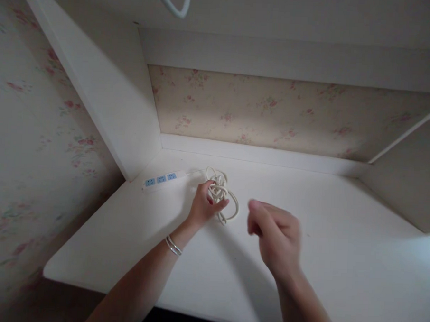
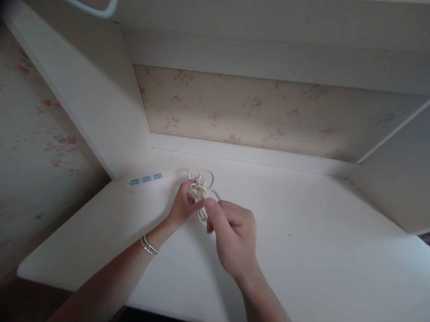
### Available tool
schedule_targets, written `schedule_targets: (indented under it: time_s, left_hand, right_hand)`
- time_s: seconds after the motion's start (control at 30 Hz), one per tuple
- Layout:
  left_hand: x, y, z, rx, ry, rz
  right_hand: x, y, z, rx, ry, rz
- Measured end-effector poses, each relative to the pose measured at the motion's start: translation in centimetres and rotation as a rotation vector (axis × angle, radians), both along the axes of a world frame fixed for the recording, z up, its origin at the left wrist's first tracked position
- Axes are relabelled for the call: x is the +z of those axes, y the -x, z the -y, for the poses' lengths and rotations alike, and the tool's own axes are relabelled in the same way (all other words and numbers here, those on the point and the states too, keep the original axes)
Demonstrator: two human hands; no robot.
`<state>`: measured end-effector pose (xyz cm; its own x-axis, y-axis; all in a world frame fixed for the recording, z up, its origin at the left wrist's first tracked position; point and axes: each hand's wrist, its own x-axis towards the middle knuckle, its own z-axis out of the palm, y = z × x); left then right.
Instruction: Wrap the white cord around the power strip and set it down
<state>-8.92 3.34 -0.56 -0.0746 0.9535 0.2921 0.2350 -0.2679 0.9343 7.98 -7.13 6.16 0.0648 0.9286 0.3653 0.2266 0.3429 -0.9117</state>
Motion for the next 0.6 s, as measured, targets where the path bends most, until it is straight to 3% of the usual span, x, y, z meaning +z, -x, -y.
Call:
schedule_targets:
  time_s: [0.07, 0.17, 0.3, 0.47, 0.6]
  left_hand:
    - [-0.1, -0.2, 0.1, -0.001, -0.006, 0.025]
    - [-0.1, -0.5, 0.3, -0.005, -0.001, 0.115]
    - [0.2, -0.4, 0.4, -0.031, -0.006, 0.113]
    - [0.4, -0.1, 0.2, -0.053, 0.046, 0.110]
    - [0.5, 0.3, 0.2, -0.002, -0.069, -0.119]
  right_hand:
    - [1.2, 2.3, -4.6, -0.076, 0.037, 0.037]
    - [-1.9, 4.0, -7.5, -0.194, 0.032, 0.058]
    - [-5.2, 4.3, -7.8, -0.102, 0.041, 0.026]
    - [-4.8, 4.6, -7.1, 0.046, 0.159, -0.027]
    - [-5.0, 4.2, -7.1, 0.038, 0.204, -0.086]
